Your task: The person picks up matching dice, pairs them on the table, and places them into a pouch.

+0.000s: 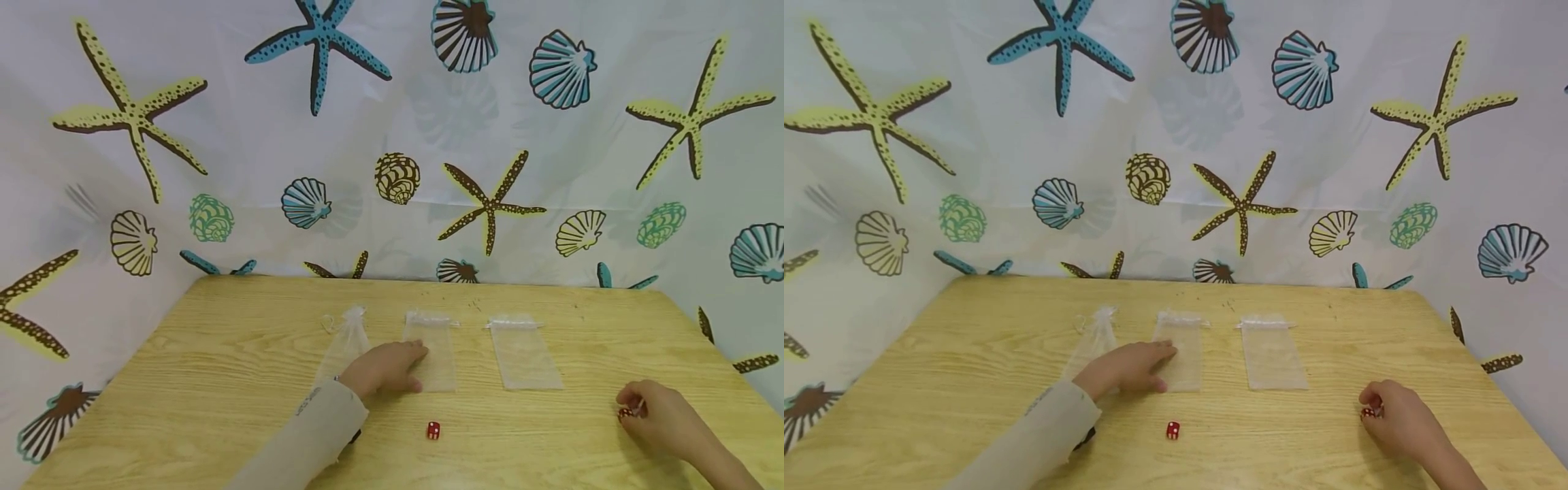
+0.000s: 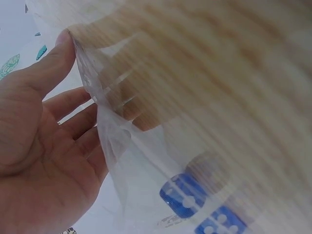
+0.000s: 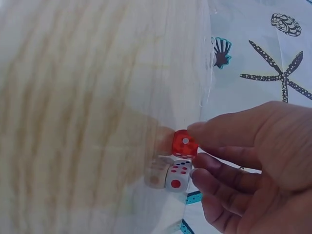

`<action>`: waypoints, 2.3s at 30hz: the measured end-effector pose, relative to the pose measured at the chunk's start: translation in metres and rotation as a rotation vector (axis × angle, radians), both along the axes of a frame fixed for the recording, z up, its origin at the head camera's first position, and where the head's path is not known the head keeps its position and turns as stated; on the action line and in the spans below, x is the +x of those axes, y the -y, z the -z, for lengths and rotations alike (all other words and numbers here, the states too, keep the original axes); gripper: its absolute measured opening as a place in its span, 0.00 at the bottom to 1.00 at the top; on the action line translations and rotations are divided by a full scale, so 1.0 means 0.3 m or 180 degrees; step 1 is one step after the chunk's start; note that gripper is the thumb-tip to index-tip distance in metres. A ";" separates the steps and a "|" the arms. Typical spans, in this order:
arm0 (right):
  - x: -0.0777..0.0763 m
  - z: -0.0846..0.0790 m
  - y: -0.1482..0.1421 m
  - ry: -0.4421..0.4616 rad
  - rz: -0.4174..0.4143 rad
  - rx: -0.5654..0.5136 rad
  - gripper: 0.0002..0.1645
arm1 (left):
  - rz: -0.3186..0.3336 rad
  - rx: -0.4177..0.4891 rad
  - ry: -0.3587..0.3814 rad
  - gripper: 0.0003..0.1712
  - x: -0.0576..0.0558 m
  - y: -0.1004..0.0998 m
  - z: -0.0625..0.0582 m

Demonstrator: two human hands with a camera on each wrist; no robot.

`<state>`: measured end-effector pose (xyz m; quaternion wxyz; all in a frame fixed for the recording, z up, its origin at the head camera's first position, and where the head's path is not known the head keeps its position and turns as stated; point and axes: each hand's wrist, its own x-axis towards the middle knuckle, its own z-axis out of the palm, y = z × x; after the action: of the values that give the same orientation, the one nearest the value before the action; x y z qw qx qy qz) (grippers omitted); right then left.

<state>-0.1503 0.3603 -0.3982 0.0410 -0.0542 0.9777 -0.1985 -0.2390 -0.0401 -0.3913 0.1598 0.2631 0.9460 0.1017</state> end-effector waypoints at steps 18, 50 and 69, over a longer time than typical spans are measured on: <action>-0.002 -0.007 0.067 -0.0185 -0.0184 0.0020 0.09 | 0.0014 -0.0079 -0.0022 0.38 -0.001 0.000 0.006; -0.022 -0.049 0.623 -0.0331 -0.1559 -0.0881 0.10 | -0.0017 -0.0033 -0.0011 0.38 -0.005 -0.005 0.009; -0.021 0.012 0.701 -0.0102 -0.1603 -0.0863 0.13 | 0.0030 -0.0027 -0.0045 0.37 -0.001 -0.002 0.011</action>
<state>-0.1567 0.1498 -0.4018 0.0659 -0.3035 0.8986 -0.3101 -0.2393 -0.0396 -0.3946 0.1546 0.2676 0.9463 0.0950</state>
